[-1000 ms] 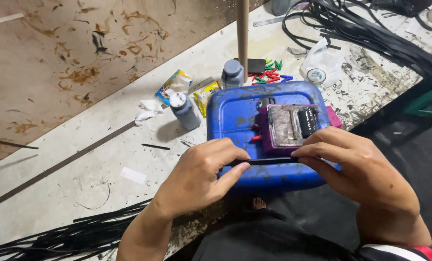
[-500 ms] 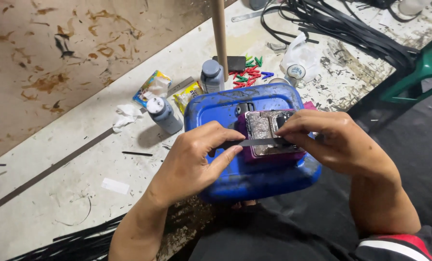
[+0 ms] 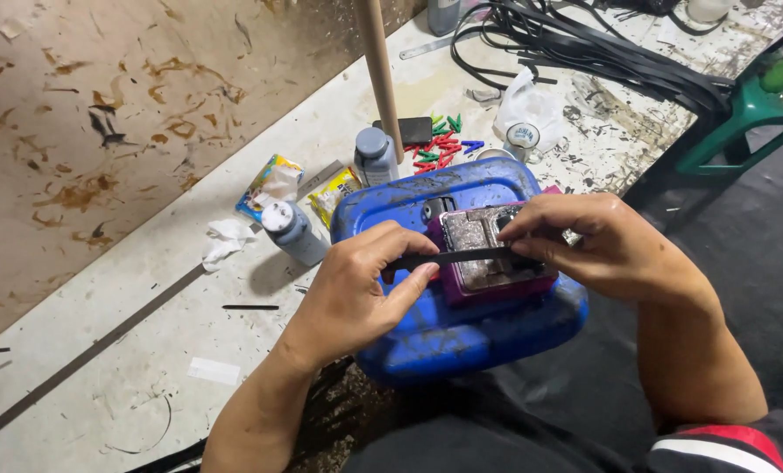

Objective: Applying edge paint to leather strips using a roller applicator and hanging them on a drying rack with clips.

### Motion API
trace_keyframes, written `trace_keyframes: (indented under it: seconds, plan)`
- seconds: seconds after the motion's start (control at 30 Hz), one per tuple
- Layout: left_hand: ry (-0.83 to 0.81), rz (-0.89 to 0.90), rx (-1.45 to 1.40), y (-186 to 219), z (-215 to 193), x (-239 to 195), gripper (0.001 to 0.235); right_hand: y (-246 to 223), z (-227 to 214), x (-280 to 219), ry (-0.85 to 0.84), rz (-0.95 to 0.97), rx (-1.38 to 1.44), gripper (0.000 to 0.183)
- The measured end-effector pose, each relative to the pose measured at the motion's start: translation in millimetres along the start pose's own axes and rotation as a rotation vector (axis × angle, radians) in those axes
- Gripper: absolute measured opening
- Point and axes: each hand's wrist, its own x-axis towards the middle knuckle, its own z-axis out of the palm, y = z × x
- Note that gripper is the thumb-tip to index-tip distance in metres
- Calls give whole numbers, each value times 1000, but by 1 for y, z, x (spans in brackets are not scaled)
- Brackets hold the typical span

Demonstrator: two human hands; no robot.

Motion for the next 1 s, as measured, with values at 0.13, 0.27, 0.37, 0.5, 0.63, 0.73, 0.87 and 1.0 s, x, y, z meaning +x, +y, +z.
trace_keyframes:
  seconds: [0.13,0.27,0.37,0.5,0.63,0.73,0.87,1.0]
  plan:
    - [15,-11,-4,-4,2,2,10,3,1,4,0,-2,-13,13]
    - [30,25,50,-1,6,4,9,-3,-2,2,-18,-49,-151,12]
    - [29,54,88,3,12,8,7,3,-3,-3,-15,-152,-263,13]
    - [9,0,123,5,22,11,10,14,-5,-6,8,-220,-284,11]
    - [-5,-103,102,6,26,13,16,28,-5,-6,54,-279,-345,8]
    - [7,-120,124,4,29,14,10,36,-6,-7,53,-289,-349,9]
    - [38,-104,153,1,34,15,9,44,-7,-10,42,-290,-357,14]
    - [55,-120,147,-1,38,15,11,53,-8,-10,33,-292,-359,19]
